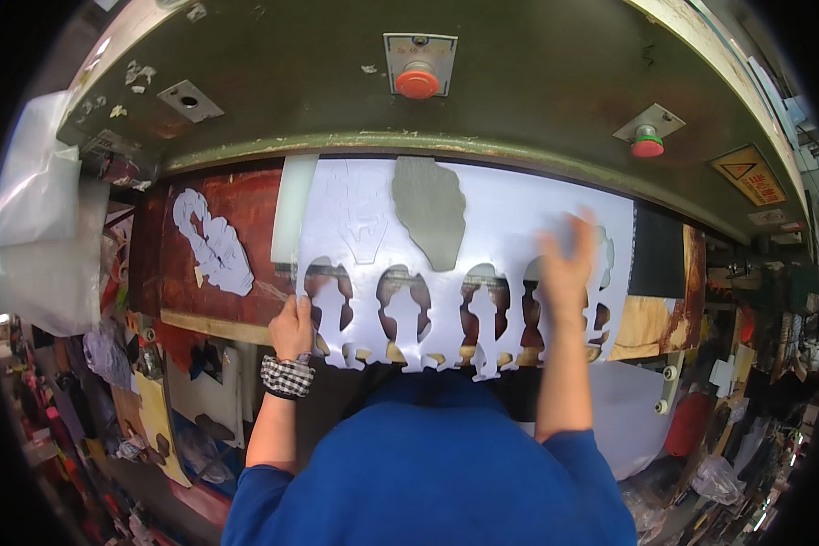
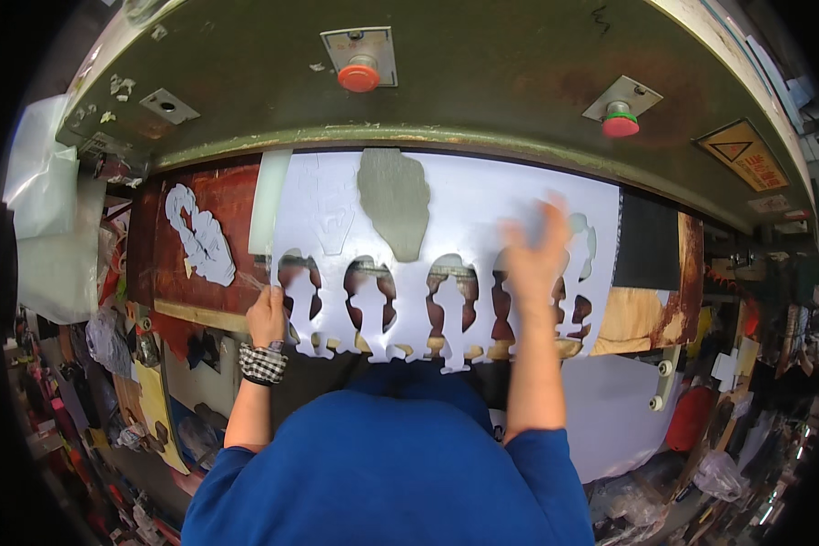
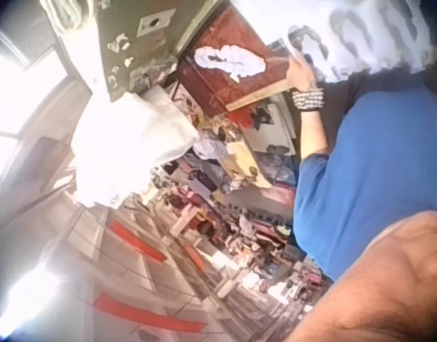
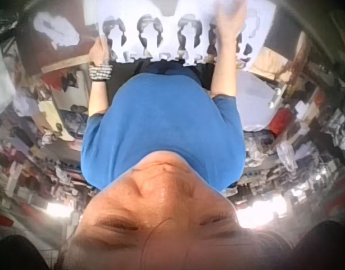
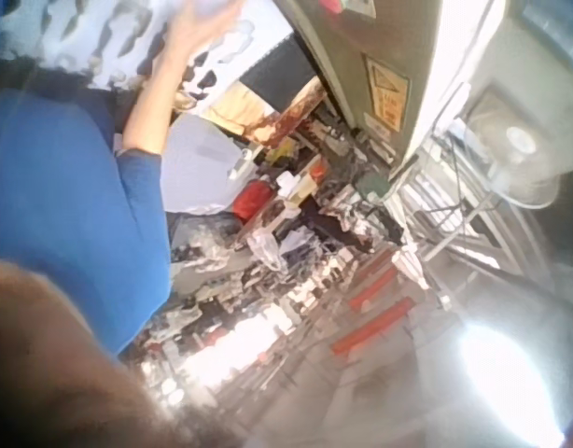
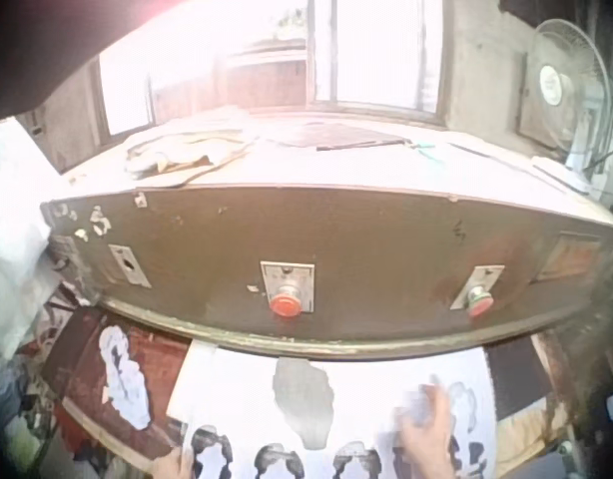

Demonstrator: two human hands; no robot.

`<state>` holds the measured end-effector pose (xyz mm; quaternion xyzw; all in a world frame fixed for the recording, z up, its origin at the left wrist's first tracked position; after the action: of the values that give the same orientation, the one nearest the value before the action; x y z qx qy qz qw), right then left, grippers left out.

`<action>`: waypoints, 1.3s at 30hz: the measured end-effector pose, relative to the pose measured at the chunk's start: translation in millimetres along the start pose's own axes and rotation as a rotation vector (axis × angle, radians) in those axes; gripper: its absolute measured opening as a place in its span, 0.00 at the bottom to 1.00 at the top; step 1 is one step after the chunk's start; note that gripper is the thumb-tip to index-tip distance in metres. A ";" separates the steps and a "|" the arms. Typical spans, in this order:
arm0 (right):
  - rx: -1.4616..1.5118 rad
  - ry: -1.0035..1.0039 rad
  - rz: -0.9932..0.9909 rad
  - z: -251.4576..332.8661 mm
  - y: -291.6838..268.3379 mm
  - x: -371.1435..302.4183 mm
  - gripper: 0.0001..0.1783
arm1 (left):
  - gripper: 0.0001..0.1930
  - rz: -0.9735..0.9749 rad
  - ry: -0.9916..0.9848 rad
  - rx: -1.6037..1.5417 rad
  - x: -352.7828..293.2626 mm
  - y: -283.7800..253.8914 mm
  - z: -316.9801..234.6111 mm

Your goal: The person unpacks folded purple fabric pieces from plastic bags and places them on a cutting machine. They align the fabric with a stencil and operate the machine to cut out shapes. The person then removes the cut pieces and sets them aside.

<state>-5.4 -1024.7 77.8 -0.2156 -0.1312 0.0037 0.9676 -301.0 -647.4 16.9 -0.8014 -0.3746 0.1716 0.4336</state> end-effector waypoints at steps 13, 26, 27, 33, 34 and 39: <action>0.687 0.177 0.487 75.7 62.7 -111.6 0.50 | 0.18 0.064 -0.142 -0.363 -129.8 -23.6 55.1; -0.178 -0.309 0.220 44.9 37.7 -89.5 0.54 | 0.14 0.069 -0.043 -0.250 -112.3 -24.9 35.0; -0.195 -0.324 0.235 44.7 41.7 -83.0 0.55 | 0.14 0.039 -0.019 -0.210 -104.4 -26.2 29.3; -0.040 -0.168 0.079 38.8 28.2 22.9 0.53 | 0.13 -0.100 0.087 -0.121 -33.8 -20.1 -11.8; 0.027 -0.143 -0.102 40.5 2.3 50.5 0.46 | 0.13 -0.127 0.092 -0.103 -20.8 -18.0 -18.8; -0.587 -0.628 -0.616 101.5 -73.8 147.9 0.22 | 0.13 -0.221 0.213 0.077 39.0 -4.1 -56.3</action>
<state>107.8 -1039.9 234.5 -0.4174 -0.4674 -0.2536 0.7369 -243.2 -648.7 54.0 -0.7517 -0.4058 0.0511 0.5173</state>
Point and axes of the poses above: each hand's wrist, its own x-axis towards the middle knuckle, its own y-axis out of the palm, z = x × y, the point moved 8 cm from there along x, towards the middle knuckle, and after that the axes turned 5 degrees about -y, right-handed, at the moved point
